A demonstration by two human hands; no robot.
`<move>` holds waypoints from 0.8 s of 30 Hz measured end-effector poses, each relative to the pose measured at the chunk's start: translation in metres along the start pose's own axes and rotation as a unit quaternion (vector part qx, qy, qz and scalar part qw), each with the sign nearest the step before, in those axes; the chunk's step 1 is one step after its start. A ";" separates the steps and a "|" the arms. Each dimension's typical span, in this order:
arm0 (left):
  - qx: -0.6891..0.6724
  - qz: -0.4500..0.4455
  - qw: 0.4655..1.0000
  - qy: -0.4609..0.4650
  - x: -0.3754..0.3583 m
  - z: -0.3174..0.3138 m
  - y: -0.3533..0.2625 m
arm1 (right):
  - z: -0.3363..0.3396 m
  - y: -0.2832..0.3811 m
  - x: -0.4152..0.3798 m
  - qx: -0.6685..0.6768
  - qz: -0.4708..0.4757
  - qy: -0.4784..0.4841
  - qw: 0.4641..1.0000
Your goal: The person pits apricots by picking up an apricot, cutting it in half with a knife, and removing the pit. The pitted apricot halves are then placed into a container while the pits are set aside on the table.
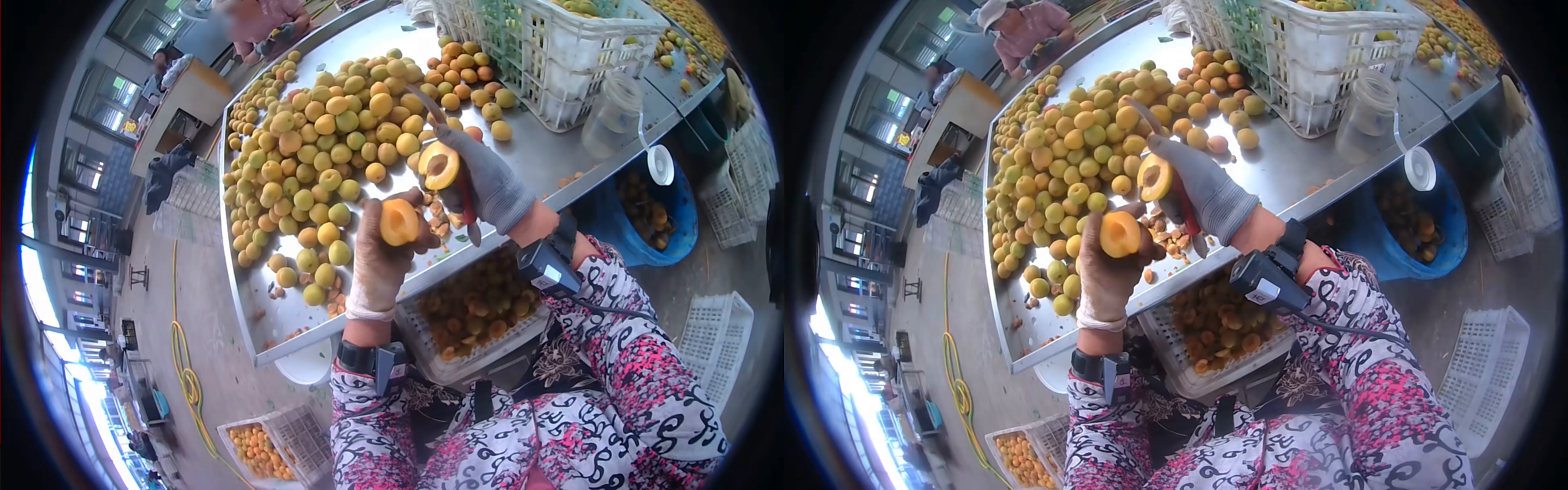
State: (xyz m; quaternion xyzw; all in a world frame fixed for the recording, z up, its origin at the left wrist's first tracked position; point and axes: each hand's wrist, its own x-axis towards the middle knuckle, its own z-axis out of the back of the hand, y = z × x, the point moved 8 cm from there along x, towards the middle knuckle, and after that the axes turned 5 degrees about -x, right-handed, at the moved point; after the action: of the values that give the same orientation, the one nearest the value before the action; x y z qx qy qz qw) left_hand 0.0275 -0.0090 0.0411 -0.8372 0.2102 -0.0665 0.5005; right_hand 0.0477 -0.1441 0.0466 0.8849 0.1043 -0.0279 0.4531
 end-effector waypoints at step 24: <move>-0.140 0.023 0.989 -0.037 0.022 0.007 0.011 | -0.002 -0.009 0.008 -0.271 0.086 -0.032 0.958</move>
State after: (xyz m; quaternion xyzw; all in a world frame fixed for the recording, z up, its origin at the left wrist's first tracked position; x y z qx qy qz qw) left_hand 0.0462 -0.0166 0.0260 -0.8959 0.2179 0.0066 0.3872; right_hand 0.0537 -0.1363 0.0389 0.7335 0.0172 0.0125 0.6793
